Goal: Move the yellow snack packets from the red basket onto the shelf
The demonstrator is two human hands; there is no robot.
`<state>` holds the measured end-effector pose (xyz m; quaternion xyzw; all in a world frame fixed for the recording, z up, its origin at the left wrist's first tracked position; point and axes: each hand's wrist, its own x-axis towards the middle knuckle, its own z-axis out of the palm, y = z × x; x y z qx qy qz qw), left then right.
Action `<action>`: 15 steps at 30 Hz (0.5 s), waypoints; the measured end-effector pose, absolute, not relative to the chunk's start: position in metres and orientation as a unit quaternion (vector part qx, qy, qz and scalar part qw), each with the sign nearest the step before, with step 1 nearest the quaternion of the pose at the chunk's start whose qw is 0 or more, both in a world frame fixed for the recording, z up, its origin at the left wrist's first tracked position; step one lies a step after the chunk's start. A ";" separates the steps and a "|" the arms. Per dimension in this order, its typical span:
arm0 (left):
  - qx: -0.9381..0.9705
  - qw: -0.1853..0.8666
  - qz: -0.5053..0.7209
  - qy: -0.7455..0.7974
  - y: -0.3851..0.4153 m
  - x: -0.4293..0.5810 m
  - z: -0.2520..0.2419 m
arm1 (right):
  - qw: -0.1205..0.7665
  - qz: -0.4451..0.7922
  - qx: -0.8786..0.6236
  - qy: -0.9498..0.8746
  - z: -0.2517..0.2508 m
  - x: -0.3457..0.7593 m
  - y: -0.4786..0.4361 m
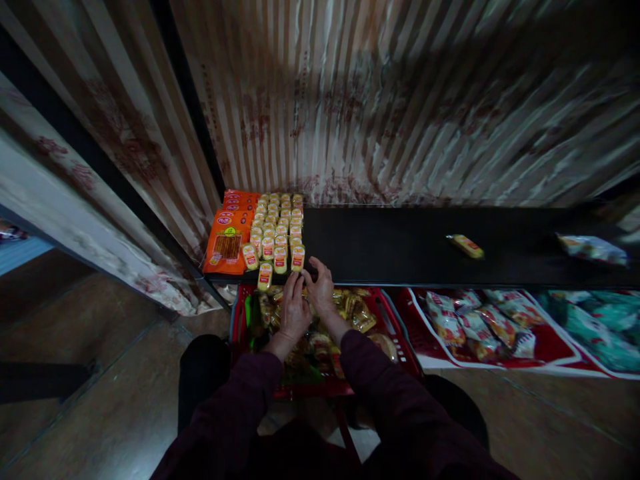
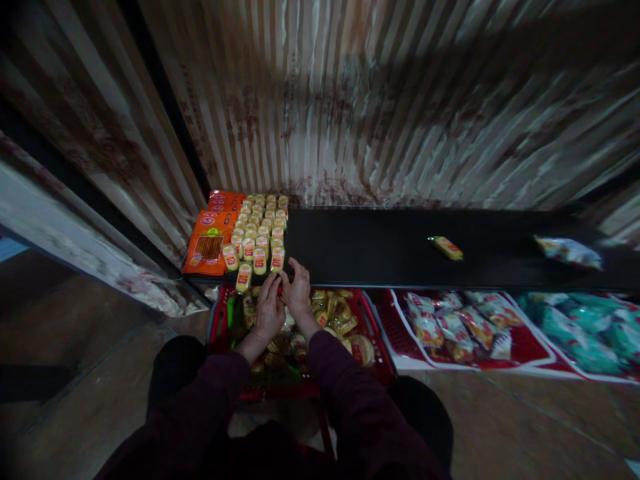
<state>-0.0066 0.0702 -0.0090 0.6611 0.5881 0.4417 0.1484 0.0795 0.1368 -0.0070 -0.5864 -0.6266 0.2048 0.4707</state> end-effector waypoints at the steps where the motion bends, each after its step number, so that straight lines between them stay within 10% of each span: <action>1: 0.658 0.150 0.439 0.594 0.066 -0.006 -0.012 | 0.476 0.202 -0.585 -0.624 -0.009 0.081 0.128; 7: 0.632 0.207 0.382 0.642 0.032 -0.010 -0.037 | 0.470 0.246 -0.598 -0.601 -0.046 0.091 0.069; 15: 0.567 0.383 0.107 0.722 -0.014 -0.029 -0.072 | 0.240 0.307 -0.651 -0.651 -0.099 0.092 0.005</action>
